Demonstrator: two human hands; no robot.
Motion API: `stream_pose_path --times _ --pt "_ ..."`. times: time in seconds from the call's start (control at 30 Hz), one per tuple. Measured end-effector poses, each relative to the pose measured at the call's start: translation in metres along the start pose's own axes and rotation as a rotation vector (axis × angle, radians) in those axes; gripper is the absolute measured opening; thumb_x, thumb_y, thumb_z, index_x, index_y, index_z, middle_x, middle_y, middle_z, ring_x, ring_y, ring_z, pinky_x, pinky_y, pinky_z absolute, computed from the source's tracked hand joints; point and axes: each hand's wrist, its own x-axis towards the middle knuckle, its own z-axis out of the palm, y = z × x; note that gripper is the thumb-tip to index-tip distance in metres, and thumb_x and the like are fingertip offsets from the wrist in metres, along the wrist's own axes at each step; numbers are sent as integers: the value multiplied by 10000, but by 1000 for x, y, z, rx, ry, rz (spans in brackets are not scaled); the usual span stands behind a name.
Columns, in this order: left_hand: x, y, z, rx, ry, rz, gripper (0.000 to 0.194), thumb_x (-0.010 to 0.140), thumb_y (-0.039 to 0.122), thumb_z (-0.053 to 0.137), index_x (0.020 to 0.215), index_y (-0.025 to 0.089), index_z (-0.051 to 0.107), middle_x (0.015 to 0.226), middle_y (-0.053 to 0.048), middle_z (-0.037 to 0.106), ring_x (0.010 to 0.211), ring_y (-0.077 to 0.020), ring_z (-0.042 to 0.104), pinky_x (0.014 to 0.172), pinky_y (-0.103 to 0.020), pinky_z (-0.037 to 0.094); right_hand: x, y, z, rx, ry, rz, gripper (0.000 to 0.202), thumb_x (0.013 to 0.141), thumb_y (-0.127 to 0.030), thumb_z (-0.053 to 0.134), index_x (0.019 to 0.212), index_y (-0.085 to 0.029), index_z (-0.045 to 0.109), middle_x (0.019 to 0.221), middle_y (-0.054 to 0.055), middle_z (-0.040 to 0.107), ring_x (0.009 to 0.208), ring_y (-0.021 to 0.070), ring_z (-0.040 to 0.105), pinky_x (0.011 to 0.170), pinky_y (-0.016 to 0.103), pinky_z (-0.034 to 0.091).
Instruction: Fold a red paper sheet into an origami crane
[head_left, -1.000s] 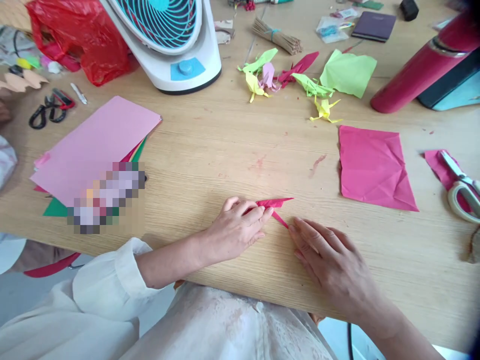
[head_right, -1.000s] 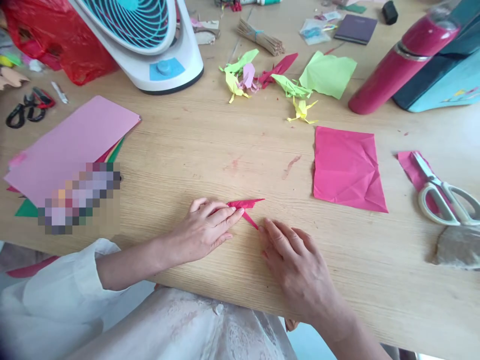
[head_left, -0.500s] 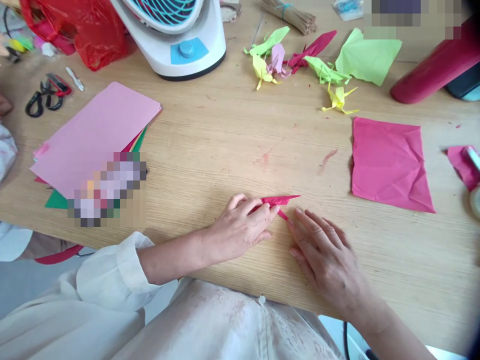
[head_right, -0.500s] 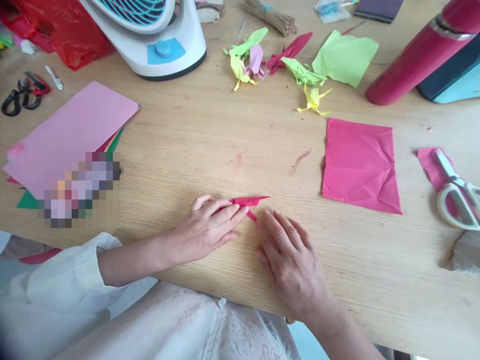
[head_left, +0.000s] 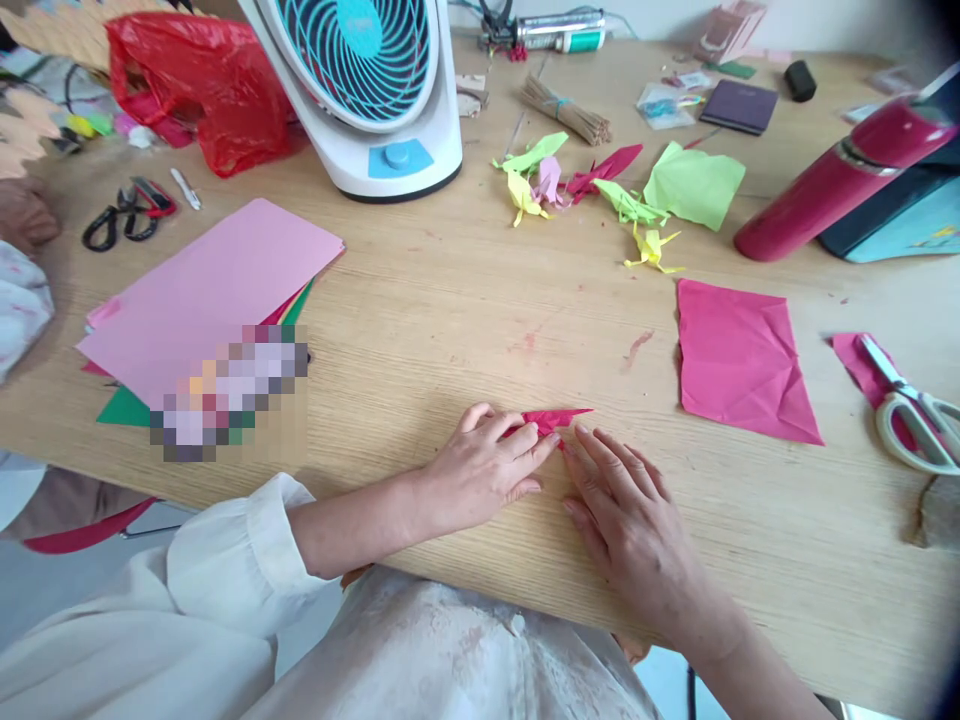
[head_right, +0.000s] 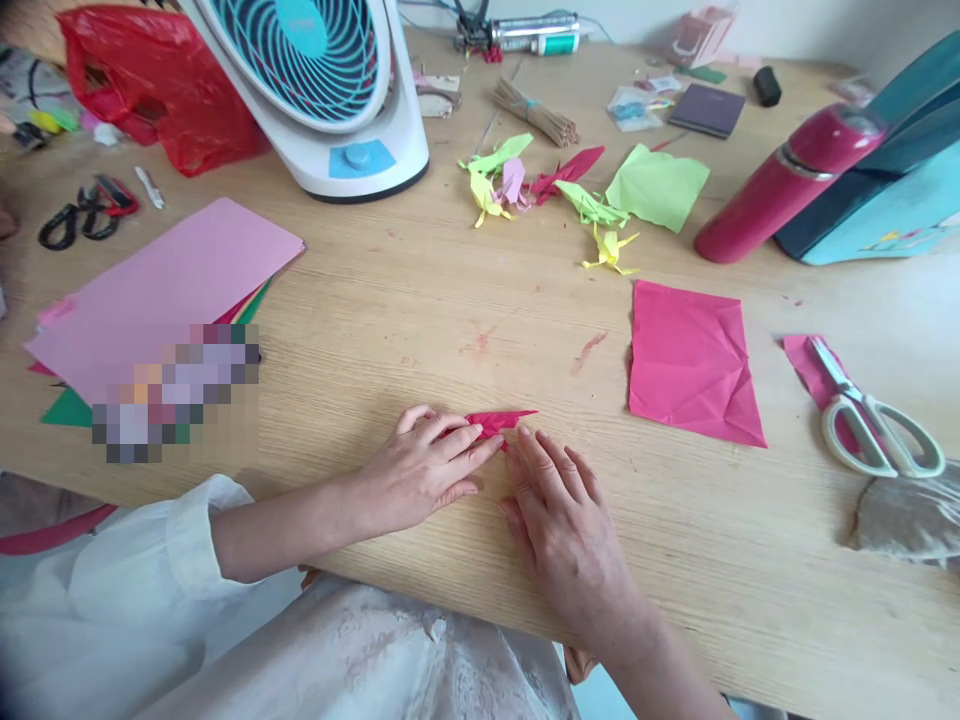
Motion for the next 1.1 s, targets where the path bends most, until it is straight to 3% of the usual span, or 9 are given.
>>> stream_pose_path --times 0.2,0.3,0.53,0.77,0.97,1.1 --pt "-2 -3 2 -14 29 24 463 1010 343 533 1399 98 477 1332 -106 609 1212 -241 506 1024 -443 322 5 -1 1 -14 32 -3 397 1010 -241 483 1383 -123 551 1553 160 432 1430 329 375 1109 537 406" --pt "0 -2 0 -8 23 -6 469 978 345 593 1374 109 503 1321 -109 605 1212 -243 509 1024 -435 329 15 -2 2 6 38 -7 356 1006 -246 490 1319 -115 595 1536 178 448 1428 333 380 1107 541 412" --pt "-1 -8 -1 -65 58 -44 413 962 320 617 1348 198 540 1337 -96 596 1278 -254 485 1033 -454 328 26 -3 9 -47 97 -49 404 1016 -265 484 1369 -85 564 1512 194 479 1413 333 412 1097 523 430" --pt "-4 -10 0 -51 69 -45 377 989 302 558 1334 153 541 1321 -111 621 1225 -245 528 1021 -466 332 27 -5 10 -97 155 -69 376 993 -238 521 1303 -47 614 1510 223 475 1406 353 424 1090 514 423" --pt "-1 -9 -2 -44 69 -45 350 1005 250 514 1340 152 535 1324 -100 623 1254 -230 513 1046 -457 318 30 -6 9 -135 114 -108 363 1006 -215 481 1311 -69 613 1507 179 502 1394 321 453 1073 476 445" --pt "-2 -10 -1 -30 79 -39 351 1001 268 527 1337 166 544 1310 -101 630 1243 -229 522 1034 -448 331 28 -4 9 -120 132 -89 371 1002 -202 483 1321 -62 607 1528 191 471 1418 340 417 1075 511 440"
